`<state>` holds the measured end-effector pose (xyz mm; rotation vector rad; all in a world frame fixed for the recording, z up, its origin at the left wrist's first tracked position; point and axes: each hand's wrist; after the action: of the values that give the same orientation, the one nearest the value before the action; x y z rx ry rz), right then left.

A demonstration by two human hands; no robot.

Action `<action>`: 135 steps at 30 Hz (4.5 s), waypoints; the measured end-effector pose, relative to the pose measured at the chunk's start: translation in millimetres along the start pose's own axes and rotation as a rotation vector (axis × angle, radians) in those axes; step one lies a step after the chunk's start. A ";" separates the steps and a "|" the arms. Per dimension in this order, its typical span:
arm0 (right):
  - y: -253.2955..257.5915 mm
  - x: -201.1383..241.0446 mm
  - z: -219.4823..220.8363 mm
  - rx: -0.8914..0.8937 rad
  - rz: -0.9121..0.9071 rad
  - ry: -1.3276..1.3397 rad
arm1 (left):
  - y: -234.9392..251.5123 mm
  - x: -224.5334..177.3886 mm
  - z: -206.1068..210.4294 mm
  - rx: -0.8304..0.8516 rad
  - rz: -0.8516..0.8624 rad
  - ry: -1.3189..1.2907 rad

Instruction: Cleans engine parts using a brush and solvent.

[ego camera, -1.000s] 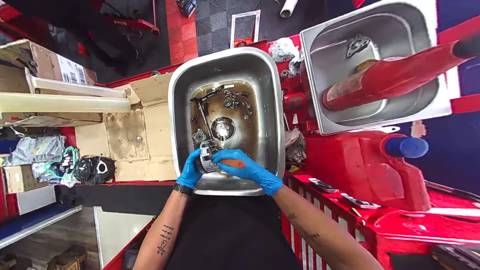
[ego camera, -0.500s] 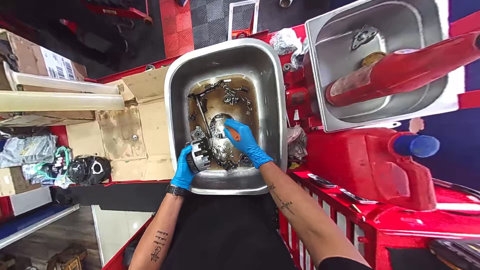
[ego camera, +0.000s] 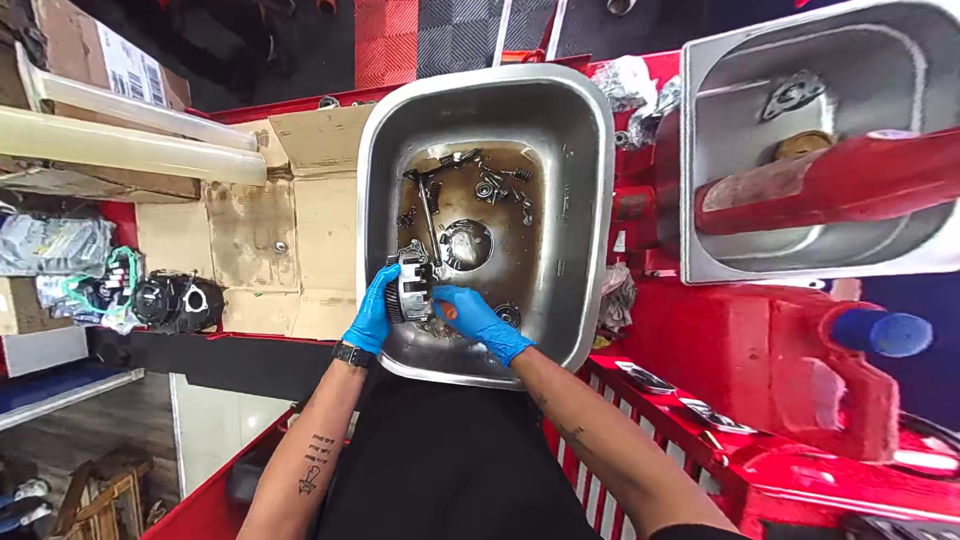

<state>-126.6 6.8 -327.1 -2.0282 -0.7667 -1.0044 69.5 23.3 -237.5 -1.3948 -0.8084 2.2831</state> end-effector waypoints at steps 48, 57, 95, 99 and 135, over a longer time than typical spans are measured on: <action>-6.0 2.1 -7.7 -0.054 0.332 0.301 | 59.8 31.4 -12.0 0.096 -0.273 1.311; -16.4 4.6 6.5 -0.053 0.250 0.443 | 40.9 46.7 -23.1 0.034 -0.111 1.289; -27.3 13.9 32.7 -0.033 0.303 0.464 | 45.0 42.1 -12.8 0.132 -0.224 1.419; -22.8 13.0 24.8 -0.183 0.308 0.540 | 48.1 39.7 -13.4 0.130 -0.268 1.421; -20.8 10.1 21.0 -0.042 0.354 0.591 | 53.7 40.8 -12.8 0.128 -0.332 1.395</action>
<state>-128.8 37.3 -320.4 -1.6785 -0.0711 -1.3132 62.4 7.9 -304.0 -2.0410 -0.3240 0.6923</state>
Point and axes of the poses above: each hand's wrist, its own y-axis towards the middle knuckle, its own z-axis out of the palm, x = y × z, and after that the axes turned 7 degrees about x, right-handed
